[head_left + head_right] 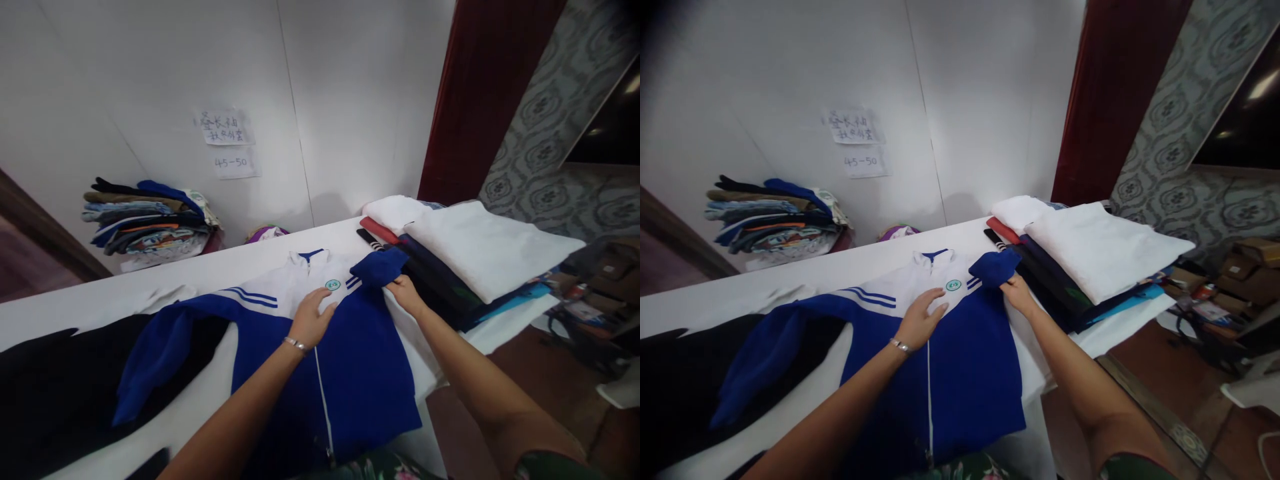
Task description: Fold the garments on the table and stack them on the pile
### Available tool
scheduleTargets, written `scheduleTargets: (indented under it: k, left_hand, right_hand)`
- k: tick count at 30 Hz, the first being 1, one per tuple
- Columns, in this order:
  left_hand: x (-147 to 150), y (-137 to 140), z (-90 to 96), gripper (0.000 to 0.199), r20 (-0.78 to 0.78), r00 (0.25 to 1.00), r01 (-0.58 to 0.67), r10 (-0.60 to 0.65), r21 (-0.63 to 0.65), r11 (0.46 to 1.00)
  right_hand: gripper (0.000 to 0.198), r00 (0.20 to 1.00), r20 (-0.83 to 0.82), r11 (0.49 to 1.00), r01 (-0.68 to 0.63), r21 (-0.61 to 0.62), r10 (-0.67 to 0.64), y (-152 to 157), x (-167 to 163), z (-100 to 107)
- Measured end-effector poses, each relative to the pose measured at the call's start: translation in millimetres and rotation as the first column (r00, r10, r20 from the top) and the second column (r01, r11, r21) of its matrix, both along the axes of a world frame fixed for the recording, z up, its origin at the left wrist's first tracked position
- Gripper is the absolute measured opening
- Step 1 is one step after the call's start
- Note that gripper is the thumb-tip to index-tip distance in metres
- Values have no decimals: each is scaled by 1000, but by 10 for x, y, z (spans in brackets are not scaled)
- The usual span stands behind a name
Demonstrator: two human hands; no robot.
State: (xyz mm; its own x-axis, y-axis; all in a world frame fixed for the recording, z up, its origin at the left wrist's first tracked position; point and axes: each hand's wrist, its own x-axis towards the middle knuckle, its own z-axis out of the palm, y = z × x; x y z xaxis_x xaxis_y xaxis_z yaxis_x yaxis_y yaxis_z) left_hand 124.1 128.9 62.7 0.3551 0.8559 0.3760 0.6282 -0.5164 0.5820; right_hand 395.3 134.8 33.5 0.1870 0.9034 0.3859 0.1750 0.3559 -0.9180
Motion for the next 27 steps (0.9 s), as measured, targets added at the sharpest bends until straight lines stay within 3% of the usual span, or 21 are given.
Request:
scheduleTargets:
  k: [4, 9, 11, 14, 18, 20, 23, 25, 27]
  left_hand:
    - [574, -8, 222, 35, 131, 985, 106, -115, 73, 992]
    - [884, 14, 287, 72, -51, 985, 170, -168, 34, 985]
    - [909, -28, 225, 61, -119, 976, 183, -181, 7, 983]
    - [893, -78, 161, 24, -94, 989, 116, -118, -19, 993]
    - [874, 77, 347, 25, 221, 973, -39, 72, -150, 988]
    - [890, 267, 557, 30, 464, 875, -42, 142, -218, 975]
    - [938, 609, 927, 32, 748, 633, 38, 198, -285, 958]
    - [971, 821, 1161, 30, 844, 491, 88, 214, -292, 952]
    - [993, 997, 1359, 28, 886, 401, 113, 233, -301, 947]
  right_hand:
    - [18, 971, 231, 995, -76, 66, 59, -90, -56, -100]
    - [27, 783, 622, 965, -172, 198, 12, -148, -63, -273]
    - [30, 734, 679, 971, -173, 166, 14, -172, -65, -329]
    - [41, 726, 688, 988, -90, 126, -21, -181, -49, -388]
    - [58, 801, 583, 991, 101, 87, -132, -131, 23, -438]
    - [64, 852, 488, 981, 185, 58, -189, -114, 61, -466]
    - [69, 927, 283, 961, 272, -56, -246, -163, 85, -541]
    - [73, 964, 145, 957, 246, -152, -225, -257, 68, -619]
    - [77, 985, 44, 958, 172, -229, -167, -395, 29, -709]
